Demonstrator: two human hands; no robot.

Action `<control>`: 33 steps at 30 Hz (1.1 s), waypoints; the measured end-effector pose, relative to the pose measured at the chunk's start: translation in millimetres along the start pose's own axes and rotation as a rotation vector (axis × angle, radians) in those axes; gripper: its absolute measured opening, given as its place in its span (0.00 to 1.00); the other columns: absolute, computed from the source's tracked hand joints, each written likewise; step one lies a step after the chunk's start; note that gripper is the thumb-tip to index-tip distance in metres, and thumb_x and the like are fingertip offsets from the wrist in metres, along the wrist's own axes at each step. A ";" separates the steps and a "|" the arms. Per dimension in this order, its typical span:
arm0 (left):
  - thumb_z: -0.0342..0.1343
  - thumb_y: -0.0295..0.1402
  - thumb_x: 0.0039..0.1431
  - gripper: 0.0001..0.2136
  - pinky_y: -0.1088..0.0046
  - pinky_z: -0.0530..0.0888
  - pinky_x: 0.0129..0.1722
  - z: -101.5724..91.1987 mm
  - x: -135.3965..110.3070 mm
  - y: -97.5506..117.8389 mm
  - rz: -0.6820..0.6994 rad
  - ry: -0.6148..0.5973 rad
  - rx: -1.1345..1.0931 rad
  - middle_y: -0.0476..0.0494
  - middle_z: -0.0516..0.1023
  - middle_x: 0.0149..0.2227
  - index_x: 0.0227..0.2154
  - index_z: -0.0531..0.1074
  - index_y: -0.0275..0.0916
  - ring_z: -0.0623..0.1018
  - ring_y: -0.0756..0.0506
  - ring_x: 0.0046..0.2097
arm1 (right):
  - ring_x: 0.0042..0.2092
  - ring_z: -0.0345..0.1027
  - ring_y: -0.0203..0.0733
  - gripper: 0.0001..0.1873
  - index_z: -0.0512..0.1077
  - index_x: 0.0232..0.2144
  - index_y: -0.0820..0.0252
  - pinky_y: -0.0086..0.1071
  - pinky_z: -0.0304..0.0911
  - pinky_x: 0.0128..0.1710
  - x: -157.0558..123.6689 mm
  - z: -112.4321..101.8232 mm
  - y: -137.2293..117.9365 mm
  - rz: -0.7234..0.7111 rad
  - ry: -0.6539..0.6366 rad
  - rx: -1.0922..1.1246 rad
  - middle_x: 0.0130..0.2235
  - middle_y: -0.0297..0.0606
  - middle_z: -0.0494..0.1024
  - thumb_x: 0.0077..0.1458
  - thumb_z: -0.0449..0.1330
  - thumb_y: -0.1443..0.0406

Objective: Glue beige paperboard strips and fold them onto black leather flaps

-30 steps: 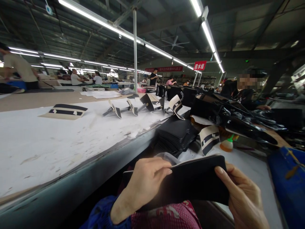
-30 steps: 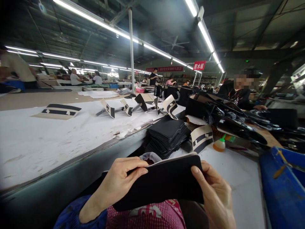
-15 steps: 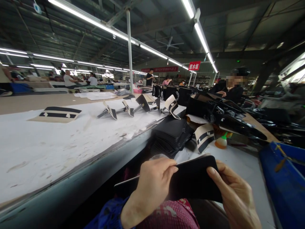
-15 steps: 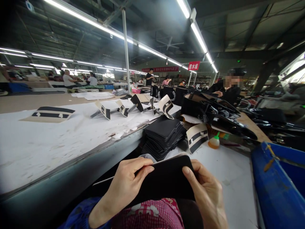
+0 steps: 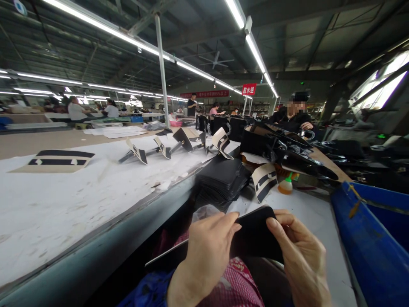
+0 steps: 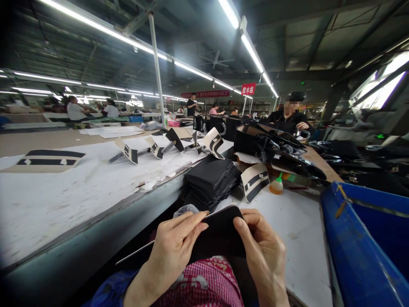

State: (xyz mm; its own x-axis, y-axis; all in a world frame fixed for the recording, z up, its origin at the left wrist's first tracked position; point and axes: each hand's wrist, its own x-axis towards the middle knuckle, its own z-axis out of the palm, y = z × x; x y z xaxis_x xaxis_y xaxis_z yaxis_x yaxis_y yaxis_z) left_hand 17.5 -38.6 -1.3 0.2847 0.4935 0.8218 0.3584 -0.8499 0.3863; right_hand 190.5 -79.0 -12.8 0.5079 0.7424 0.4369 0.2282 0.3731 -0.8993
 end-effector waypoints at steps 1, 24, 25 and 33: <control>0.53 0.24 0.66 0.09 0.75 0.75 0.28 0.4 0.2 1.0 -0.003 0.010 -0.010 0.42 0.80 0.26 0.39 0.80 0.30 0.79 0.47 0.26 | 0.33 0.67 0.40 0.17 0.75 0.25 0.57 0.29 0.63 0.31 -0.8 -0.3 0.1 -0.020 -0.014 0.004 0.33 0.37 0.76 0.52 0.69 0.51; 0.53 0.28 0.68 0.09 0.77 0.71 0.28 9.4 10.5 8.5 -0.041 0.057 -0.030 0.46 0.76 0.25 0.33 0.76 0.33 0.75 0.49 0.25 | 0.30 0.69 0.34 0.10 0.72 0.27 0.56 0.27 0.64 0.31 -5.5 14.0 -10.7 -0.550 0.040 -0.265 0.33 0.33 0.76 0.61 0.64 0.65; 0.52 0.27 0.68 0.10 0.77 0.69 0.27 10.6 10.6 9.2 -0.029 0.071 -0.021 0.47 0.74 0.24 0.31 0.75 0.33 0.73 0.50 0.24 | 0.30 0.69 0.34 0.10 0.71 0.27 0.56 0.26 0.65 0.31 -5.7 14.7 -10.2 -0.575 0.044 -0.275 0.33 0.32 0.76 0.61 0.64 0.65; 0.49 0.24 0.67 0.11 0.75 0.65 0.28 7.3 1.8 5.6 0.016 -0.010 -0.073 0.48 0.71 0.24 0.29 0.70 0.36 0.70 0.50 0.26 | 0.26 0.70 0.36 0.11 0.73 0.36 0.56 0.25 0.65 0.24 6.2 6.6 -5.5 -0.275 -0.236 -0.022 0.27 0.31 0.75 0.59 0.66 0.56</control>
State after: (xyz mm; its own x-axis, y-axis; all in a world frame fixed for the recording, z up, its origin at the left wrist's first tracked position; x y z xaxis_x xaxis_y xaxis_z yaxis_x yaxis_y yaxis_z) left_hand 26.5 -41.1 -0.7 0.2989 0.4813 0.8240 0.2884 -0.8687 0.4028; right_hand 186.9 -72.8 -5.0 0.2199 0.7251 0.6526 0.3486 0.5664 -0.7468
